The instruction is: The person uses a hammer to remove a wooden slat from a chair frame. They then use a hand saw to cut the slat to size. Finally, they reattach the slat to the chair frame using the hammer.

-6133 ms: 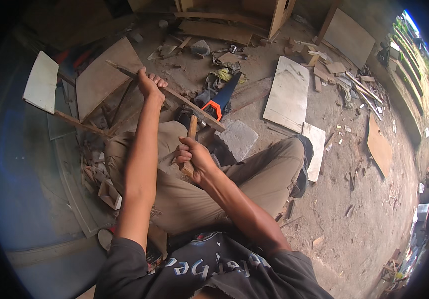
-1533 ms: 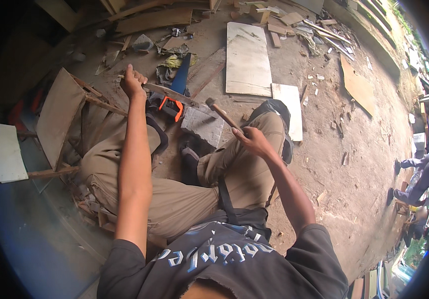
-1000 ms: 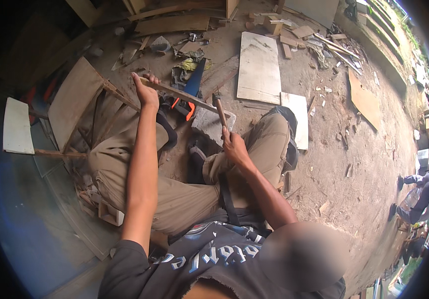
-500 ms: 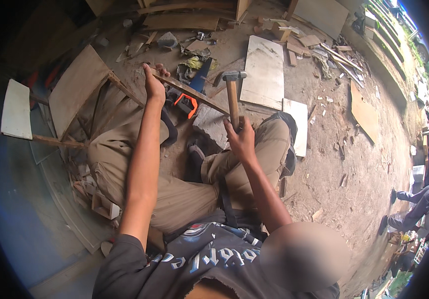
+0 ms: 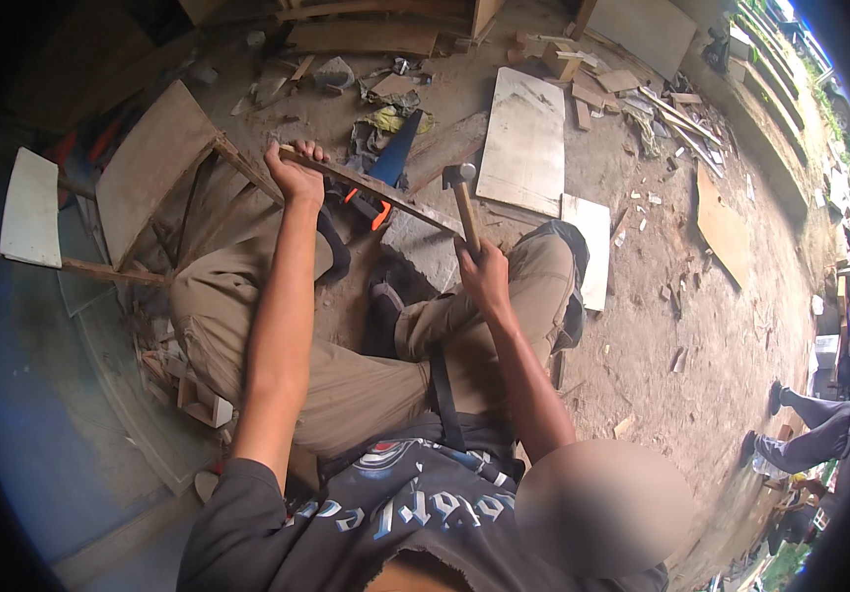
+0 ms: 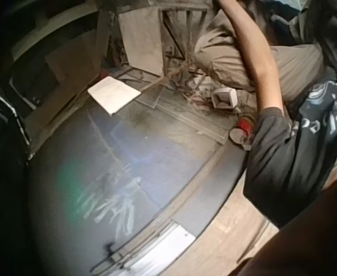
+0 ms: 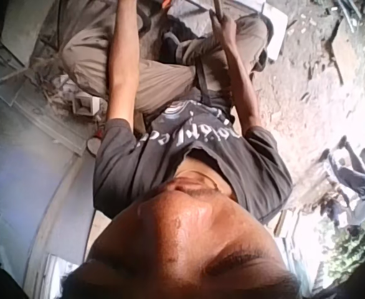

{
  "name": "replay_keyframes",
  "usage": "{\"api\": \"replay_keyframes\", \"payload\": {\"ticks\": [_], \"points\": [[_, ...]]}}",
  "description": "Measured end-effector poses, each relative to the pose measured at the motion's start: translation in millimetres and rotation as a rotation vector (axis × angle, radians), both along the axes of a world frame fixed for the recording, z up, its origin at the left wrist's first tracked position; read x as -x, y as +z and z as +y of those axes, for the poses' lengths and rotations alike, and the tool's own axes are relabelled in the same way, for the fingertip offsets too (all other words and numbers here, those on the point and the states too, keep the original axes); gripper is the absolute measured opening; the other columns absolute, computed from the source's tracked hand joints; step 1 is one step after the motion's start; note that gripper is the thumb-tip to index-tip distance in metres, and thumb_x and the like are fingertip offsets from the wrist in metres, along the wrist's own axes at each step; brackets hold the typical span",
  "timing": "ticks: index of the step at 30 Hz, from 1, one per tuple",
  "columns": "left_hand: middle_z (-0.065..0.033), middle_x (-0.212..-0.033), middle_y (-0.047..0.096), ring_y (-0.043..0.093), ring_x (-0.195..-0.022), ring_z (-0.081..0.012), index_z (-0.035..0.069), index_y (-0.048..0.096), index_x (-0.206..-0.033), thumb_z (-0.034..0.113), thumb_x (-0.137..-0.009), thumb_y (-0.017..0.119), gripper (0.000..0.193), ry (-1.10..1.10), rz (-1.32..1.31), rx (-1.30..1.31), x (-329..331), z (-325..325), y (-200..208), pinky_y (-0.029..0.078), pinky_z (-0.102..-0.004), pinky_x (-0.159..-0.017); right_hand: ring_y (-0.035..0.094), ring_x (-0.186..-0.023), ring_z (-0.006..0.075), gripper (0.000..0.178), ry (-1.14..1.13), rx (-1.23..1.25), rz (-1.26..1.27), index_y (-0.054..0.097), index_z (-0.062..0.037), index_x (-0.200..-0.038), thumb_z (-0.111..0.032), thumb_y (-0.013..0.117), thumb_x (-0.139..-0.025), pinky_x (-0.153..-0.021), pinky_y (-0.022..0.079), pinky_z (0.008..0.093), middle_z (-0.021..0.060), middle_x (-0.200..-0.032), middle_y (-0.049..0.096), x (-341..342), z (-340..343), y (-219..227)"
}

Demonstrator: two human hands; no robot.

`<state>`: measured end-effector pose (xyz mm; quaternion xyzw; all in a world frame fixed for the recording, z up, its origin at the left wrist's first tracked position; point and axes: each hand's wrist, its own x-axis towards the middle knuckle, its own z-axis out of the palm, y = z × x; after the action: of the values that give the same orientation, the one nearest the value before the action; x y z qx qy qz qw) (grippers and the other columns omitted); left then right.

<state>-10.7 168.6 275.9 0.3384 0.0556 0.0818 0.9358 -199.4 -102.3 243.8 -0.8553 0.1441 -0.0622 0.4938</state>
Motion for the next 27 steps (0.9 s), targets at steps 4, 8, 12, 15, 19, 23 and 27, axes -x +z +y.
{"api": "replay_keyframes", "payload": {"ticks": [4, 8, 12, 15, 19, 23, 27], "points": [[-0.0027, -0.070, 0.044, 0.044, -0.065, -0.0197, 0.011, 0.044, -0.073, 0.055, -0.089, 0.042, 0.047, 0.050, 0.047, -0.012, 2, -2, 4, 0.037, -0.0381, -0.069, 0.053, -0.052, 0.0247, 0.046, 0.109, 0.058, 0.169, 0.062, 0.0051, -0.079, -0.040, 0.063, -0.090, -0.054, 0.042, 0.0416, 0.0178, -0.056, 0.053, -10, 0, -15], [-0.0019, -0.073, 0.046, 0.044, -0.068, -0.0194, 0.012, 0.043, -0.073, 0.057, -0.089, 0.042, 0.047, 0.074, 0.085, -0.008, 1, -1, 4, 0.036, -0.0387, -0.070, 0.059, -0.056, 0.0318, 0.044, 0.067, 0.040, 0.135, 0.062, 0.0072, -0.080, -0.035, 0.061, -0.090, -0.058, 0.044, 0.0451, 0.0221, -0.060, 0.056, -8, 2, -45], [-0.0016, -0.069, 0.045, 0.042, -0.062, -0.0186, 0.013, 0.042, -0.073, 0.056, -0.089, 0.042, 0.046, 0.041, 0.072, 0.026, 2, 11, -1, 0.035, -0.0368, -0.066, 0.067, -0.075, 0.0367, 0.034, -0.032, 0.004, 0.052, 0.065, 0.0055, -0.092, -0.028, 0.064, -0.087, -0.068, 0.050, 0.0447, 0.0258, -0.076, 0.065, -15, 0, -73], [-0.0004, -0.063, 0.043, 0.040, -0.054, -0.0171, 0.013, 0.044, -0.074, 0.057, -0.091, 0.043, 0.047, 0.079, 0.026, 0.005, 0, 26, 2, 0.035, -0.0339, -0.060, 0.059, -0.058, 0.0188, 0.031, 0.057, 0.068, 0.233, 0.065, 0.0044, -0.096, -0.026, 0.064, -0.089, -0.056, 0.047, 0.0371, 0.0112, -0.063, 0.060, -48, -9, -96], [0.0000, -0.064, 0.044, 0.041, -0.055, -0.0159, 0.011, 0.047, -0.079, 0.063, -0.092, 0.048, 0.053, 0.132, -0.035, -0.077, 4, 33, 36, 0.035, -0.0315, -0.057, 0.063, -0.053, 0.0258, 0.028, 0.008, 0.145, 0.317, 0.067, 0.0042, -0.098, -0.020, 0.065, -0.085, -0.050, 0.048, 0.0390, 0.0186, -0.062, 0.062, -90, -27, -136], [-0.0005, -0.065, 0.046, 0.044, -0.055, -0.0148, 0.012, 0.047, -0.078, 0.061, -0.091, 0.052, 0.051, 0.130, -0.054, -0.174, 7, 25, 77, 0.037, -0.0299, -0.055, 0.065, -0.055, 0.0278, 0.029, -0.092, 0.285, 0.300, 0.068, 0.0074, -0.078, -0.021, 0.066, -0.081, -0.051, 0.049, 0.0397, 0.0195, -0.065, 0.064, -98, -65, -182], [0.0000, -0.065, 0.045, 0.044, -0.056, -0.0150, 0.011, 0.048, -0.079, 0.059, -0.092, 0.052, 0.050, 0.162, -0.080, -0.207, 27, 37, 99, 0.038, -0.0298, -0.056, 0.065, -0.082, 0.0379, 0.032, -0.060, 0.089, 0.437, 0.065, 0.0103, -0.089, -0.020, 0.065, -0.078, -0.072, 0.051, 0.0444, 0.0270, -0.084, 0.065, -96, -55, -168]]}}
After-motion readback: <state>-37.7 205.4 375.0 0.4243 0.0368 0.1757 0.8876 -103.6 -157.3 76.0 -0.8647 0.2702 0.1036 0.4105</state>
